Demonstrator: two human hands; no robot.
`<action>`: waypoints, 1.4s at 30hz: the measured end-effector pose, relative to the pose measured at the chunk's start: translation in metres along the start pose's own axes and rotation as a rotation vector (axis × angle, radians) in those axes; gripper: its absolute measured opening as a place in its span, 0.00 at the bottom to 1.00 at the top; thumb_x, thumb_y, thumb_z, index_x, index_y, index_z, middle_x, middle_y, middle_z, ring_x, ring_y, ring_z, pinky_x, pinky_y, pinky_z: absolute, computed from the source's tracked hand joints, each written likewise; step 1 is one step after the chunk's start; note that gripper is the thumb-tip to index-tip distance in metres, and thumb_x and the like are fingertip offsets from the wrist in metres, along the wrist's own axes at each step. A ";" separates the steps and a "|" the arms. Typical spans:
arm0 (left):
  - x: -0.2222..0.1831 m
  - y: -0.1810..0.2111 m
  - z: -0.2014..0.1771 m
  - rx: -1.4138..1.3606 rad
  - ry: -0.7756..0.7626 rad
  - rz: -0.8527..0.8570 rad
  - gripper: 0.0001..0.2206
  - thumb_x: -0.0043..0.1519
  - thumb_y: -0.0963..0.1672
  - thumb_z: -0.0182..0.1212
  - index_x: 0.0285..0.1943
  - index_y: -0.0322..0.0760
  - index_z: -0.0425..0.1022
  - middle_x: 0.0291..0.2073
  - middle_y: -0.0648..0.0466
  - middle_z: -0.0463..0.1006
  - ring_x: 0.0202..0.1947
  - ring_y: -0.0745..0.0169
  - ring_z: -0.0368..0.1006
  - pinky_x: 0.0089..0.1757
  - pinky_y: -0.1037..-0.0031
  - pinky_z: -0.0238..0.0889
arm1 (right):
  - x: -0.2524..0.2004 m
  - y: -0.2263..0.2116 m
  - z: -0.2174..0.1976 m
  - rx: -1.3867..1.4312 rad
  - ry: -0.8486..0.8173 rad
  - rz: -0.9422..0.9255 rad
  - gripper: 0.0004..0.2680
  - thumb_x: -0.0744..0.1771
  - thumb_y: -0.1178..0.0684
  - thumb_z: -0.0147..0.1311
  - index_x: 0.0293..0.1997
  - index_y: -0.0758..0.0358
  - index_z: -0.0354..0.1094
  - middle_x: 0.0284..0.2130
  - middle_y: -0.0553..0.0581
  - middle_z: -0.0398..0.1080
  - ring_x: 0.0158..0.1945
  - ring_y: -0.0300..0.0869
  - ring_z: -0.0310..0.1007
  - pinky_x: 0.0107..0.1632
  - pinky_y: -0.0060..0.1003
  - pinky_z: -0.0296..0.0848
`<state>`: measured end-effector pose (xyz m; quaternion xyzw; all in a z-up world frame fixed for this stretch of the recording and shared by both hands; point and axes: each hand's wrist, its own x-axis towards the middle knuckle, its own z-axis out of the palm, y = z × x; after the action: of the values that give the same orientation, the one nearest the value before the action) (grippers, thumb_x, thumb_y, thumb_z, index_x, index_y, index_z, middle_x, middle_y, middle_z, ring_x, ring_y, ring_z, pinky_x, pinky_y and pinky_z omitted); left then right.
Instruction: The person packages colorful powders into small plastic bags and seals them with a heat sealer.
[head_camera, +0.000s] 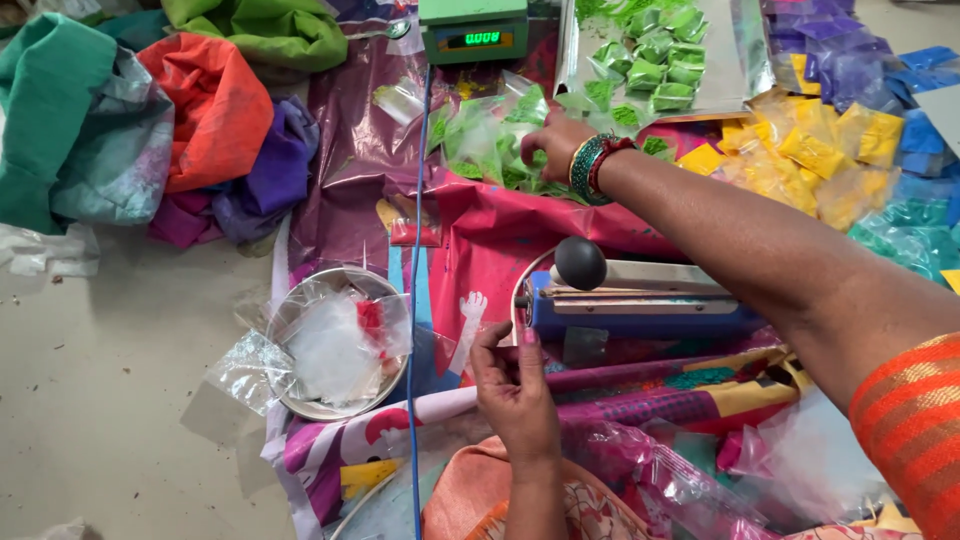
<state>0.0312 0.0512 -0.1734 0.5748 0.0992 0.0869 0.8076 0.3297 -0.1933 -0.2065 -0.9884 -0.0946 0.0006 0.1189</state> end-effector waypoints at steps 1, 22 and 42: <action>0.000 0.001 0.000 0.009 -0.002 -0.003 0.11 0.64 0.40 0.63 0.54 0.33 0.72 0.31 0.60 0.70 0.31 0.75 0.65 0.35 0.84 0.61 | 0.004 0.004 0.003 -0.037 0.009 -0.037 0.15 0.58 0.53 0.69 0.46 0.44 0.75 0.48 0.66 0.68 0.51 0.61 0.72 0.51 0.52 0.73; -0.010 -0.002 -0.006 0.237 -0.048 0.213 0.05 0.64 0.41 0.65 0.45 0.33 0.76 0.30 0.58 0.76 0.29 0.74 0.69 0.34 0.80 0.65 | -0.389 -0.094 -0.201 0.485 -0.164 0.173 0.07 0.62 0.56 0.60 0.41 0.62 0.76 0.32 0.53 0.78 0.36 0.38 0.78 0.44 0.35 0.77; -0.122 -0.040 -0.004 0.896 -0.856 0.752 0.12 0.53 0.42 0.67 0.47 0.46 0.80 0.42 0.51 0.82 0.48 0.45 0.76 0.44 0.57 0.71 | -0.485 -0.131 -0.023 0.301 0.423 0.106 0.05 0.61 0.60 0.56 0.37 0.62 0.72 0.38 0.63 0.73 0.43 0.58 0.74 0.46 0.49 0.74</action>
<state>-0.0868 0.0112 -0.2053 0.8294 -0.4039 0.0772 0.3781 -0.1709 -0.1651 -0.1637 -0.9412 -0.0146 -0.1858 0.2817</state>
